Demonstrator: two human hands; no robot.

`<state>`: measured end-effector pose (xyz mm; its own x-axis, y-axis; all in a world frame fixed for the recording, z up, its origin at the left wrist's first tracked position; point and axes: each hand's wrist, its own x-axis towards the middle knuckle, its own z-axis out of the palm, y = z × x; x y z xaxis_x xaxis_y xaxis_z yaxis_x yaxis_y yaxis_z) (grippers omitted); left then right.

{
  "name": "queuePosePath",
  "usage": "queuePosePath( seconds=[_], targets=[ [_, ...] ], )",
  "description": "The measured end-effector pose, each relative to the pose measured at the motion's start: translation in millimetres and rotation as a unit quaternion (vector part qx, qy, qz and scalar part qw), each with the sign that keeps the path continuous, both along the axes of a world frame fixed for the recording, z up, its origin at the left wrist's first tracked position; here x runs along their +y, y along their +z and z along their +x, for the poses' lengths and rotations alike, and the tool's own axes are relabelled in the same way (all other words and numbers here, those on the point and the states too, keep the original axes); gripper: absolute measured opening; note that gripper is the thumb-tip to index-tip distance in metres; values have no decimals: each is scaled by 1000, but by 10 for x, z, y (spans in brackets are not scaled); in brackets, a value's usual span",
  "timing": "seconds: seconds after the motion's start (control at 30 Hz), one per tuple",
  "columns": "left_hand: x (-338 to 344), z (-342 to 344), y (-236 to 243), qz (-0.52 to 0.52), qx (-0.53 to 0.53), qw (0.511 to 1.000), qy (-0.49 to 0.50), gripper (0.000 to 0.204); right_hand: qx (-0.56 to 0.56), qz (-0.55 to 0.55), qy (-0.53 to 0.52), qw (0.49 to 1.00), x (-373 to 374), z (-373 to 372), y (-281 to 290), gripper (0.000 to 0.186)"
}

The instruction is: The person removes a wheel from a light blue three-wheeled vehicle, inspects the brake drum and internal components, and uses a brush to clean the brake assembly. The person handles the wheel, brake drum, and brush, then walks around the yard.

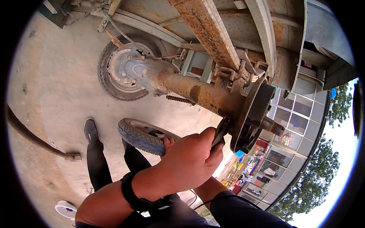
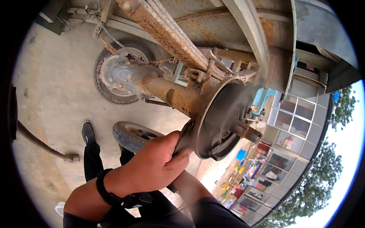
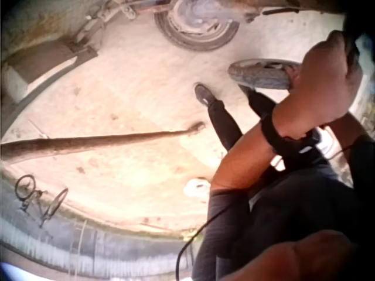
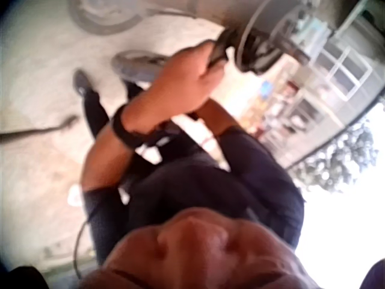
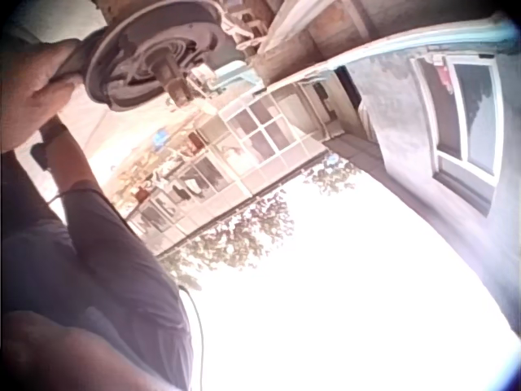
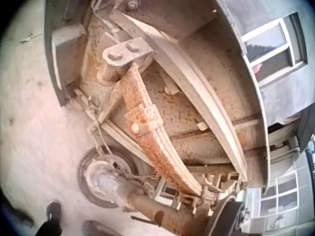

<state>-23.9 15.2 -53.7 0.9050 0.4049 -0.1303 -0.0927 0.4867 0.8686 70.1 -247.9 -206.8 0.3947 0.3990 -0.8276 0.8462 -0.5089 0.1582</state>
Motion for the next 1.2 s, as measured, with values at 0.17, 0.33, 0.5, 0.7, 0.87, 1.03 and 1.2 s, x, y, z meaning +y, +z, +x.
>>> queuePosePath(
  seconds=[0.17,0.33,0.5,0.7,0.87,1.03,1.2],
  targets=[
    [386,-19,37,6,27,985,-168,14,-15,16,-3,1000,-91,-70,20,100],
    [769,-17,96,111,69,954,-269,21,-21,42,17,999,-146,-139,-68,102],
    [1095,88,363,30,141,906,-398,22,-11,65,-1,998,-262,-126,-78,102],
    [1048,92,349,40,132,924,-357,20,36,70,-98,992,-327,-41,-22,101],
    [496,-64,250,-61,84,977,-185,21,37,41,-69,996,-317,-4,-85,102],
    [-150,-72,303,-173,81,982,11,26,21,53,-30,998,-233,68,-92,103],
    [-290,42,515,130,225,958,123,30,50,54,-45,996,-169,140,-156,88]
  ],
)
